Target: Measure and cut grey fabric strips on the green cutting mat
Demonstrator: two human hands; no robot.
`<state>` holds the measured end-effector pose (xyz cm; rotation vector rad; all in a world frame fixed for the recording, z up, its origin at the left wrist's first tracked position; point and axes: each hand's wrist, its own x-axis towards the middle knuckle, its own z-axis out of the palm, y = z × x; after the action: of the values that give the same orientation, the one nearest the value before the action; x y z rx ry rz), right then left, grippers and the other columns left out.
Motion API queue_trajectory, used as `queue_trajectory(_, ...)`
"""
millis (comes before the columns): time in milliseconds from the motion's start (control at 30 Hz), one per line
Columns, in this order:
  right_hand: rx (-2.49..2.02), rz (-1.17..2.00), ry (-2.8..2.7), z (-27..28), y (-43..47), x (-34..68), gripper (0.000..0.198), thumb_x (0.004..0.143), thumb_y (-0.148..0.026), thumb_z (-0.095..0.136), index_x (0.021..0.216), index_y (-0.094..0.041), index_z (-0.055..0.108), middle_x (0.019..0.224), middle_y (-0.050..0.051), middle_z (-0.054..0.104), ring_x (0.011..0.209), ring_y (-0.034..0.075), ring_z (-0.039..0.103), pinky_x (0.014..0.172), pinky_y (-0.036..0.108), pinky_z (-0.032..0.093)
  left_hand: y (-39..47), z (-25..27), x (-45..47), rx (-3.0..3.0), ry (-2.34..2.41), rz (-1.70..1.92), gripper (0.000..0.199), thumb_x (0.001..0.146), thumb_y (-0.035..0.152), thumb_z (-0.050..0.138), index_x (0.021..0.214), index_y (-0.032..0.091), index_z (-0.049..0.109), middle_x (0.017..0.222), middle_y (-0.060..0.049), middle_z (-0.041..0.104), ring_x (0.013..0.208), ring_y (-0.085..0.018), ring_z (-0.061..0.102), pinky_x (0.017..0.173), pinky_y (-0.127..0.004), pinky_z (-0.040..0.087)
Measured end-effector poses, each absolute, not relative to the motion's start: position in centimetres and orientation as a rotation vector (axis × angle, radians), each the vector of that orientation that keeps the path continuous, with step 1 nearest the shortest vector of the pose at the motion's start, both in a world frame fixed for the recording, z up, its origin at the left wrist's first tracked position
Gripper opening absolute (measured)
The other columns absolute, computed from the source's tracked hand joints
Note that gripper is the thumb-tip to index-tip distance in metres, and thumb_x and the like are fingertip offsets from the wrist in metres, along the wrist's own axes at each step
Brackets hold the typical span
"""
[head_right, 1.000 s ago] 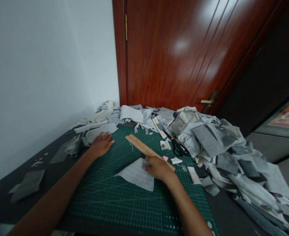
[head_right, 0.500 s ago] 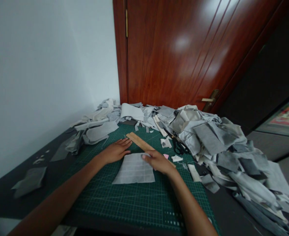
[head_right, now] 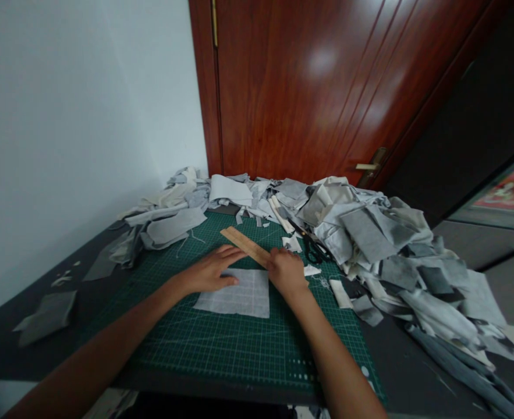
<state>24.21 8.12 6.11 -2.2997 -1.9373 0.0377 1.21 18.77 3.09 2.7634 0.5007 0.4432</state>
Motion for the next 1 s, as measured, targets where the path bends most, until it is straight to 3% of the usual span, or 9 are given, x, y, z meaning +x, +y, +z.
queue_trajectory(100, -2.376, 0.023, -1.912, 5.9, 8.1, 24.6, 0.023, 0.099, -0.025, 0.054, 0.113, -0.015, 0.068, 0.119, 0.022, 0.069, 0.116, 0.037, 0.064, 0.088, 0.041, 0.047, 16.8, 2.6, 2.1, 2.873, 0.514, 0.246, 0.064, 0.098, 0.051, 0.06, 0.155, 0.028, 0.044, 0.166, -0.011, 0.035, 0.155, -0.036, 0.026, 0.123, -0.06, 0.023)
queue_trajectory(200, -2.402, 0.04, -1.91, 5.7, 8.0, 24.7, 0.024, 0.1, -0.024, 0.053, 0.116, -0.014, 0.067, 0.117, 0.021, 0.069, 0.111, 0.035, 0.066, 0.085, 0.04, 0.048, 16.0, 2.3, 2.4, 2.935, 0.566, 0.192, 0.064, 0.101, 0.056, 0.053, 0.156, 0.026, 0.043, 0.169, -0.013, 0.027, 0.158, -0.037, 0.016, 0.125, -0.061, 0.015)
queue_trajectory(367, -2.355, 0.066, -1.964, 5.8, 7.9, 24.8, 0.026, 0.097, -0.029, 0.063, 0.119, -0.017, 0.068, 0.12, 0.019, 0.069, 0.114, 0.033, 0.065, 0.089, 0.039, 0.048, 16.1, 2.9, 2.4, 3.034, 0.471, 0.27, 0.076, 0.094, 0.057, 0.065, 0.158, 0.024, 0.039, 0.169, -0.015, 0.026, 0.158, -0.036, 0.013, 0.127, -0.057, 0.012)
queue_trajectory(467, -2.353, 0.077, -1.949, 5.8, 7.8, 24.6, 0.023, 0.096, -0.022, 0.061, 0.116, -0.015, 0.07, 0.118, 0.019, 0.07, 0.11, 0.033, 0.068, 0.088, 0.039, 0.049, 15.9, 3.3, 2.7, 3.061, 0.374, 0.353, 0.066, 0.094, 0.049, 0.069, 0.152, 0.024, 0.048, 0.167, -0.014, 0.032, 0.156, -0.036, 0.022, 0.126, -0.054, 0.02)
queue_trajectory(633, -2.372, 0.124, -1.881, 5.4, 7.9, 24.6, 0.022, 0.096, -0.016, 0.054, 0.111, -0.01, 0.071, 0.114, 0.023, 0.071, 0.107, 0.034, 0.07, 0.088, 0.041, 0.049, 14.9, 3.5, 3.3, 2.979, 0.251, 0.308, 0.023, 0.098, 0.026, 0.062, 0.119, 0.024, 0.07, 0.134, -0.007, 0.066, 0.129, -0.028, 0.053, 0.111, -0.044, 0.042)
queue_trajectory(700, -2.378, 0.19, -1.853, 5.2, 8.0, 25.2, 0.018, 0.095, -0.018, 0.059, 0.105, -0.011, 0.072, 0.113, 0.023, 0.072, 0.106, 0.033, 0.07, 0.086, 0.039, 0.049, 14.9, 3.7, 3.3, 2.915, 0.247, 0.304, 0.021, 0.097, 0.022, 0.061, 0.116, 0.025, 0.071, 0.127, -0.004, 0.069, 0.121, -0.026, 0.057, 0.107, -0.043, 0.044)
queue_trajectory(833, -2.333, 0.382, -1.829, 4.8, 8.2, 27.0, 0.01, 0.084, -0.026, 0.075, 0.088, -0.017, 0.072, 0.098, 0.012, 0.076, 0.092, 0.026, 0.071, 0.072, 0.03, 0.046, 15.8, 3.9, 2.8, 2.833, 0.272, 0.339, 0.022, 0.096, 0.02, 0.063, 0.115, 0.026, 0.073, 0.129, -0.003, 0.069, 0.122, -0.026, 0.058, 0.107, -0.044, 0.043)
queue_trajectory(1000, -2.229, 0.464, -1.778, 3.8, 8.6, 28.2, 0.011, 0.081, -0.026, 0.076, 0.082, -0.018, 0.068, 0.086, 0.005, 0.071, 0.079, 0.02, 0.066, 0.064, 0.027, 0.04, 17.9, 3.6, 1.8, 2.75, 0.246, 0.435, 0.016, 0.092, 0.018, 0.067, 0.103, 0.025, 0.076, 0.121, -0.004, 0.073, 0.115, -0.025, 0.063, 0.104, -0.042, 0.047)
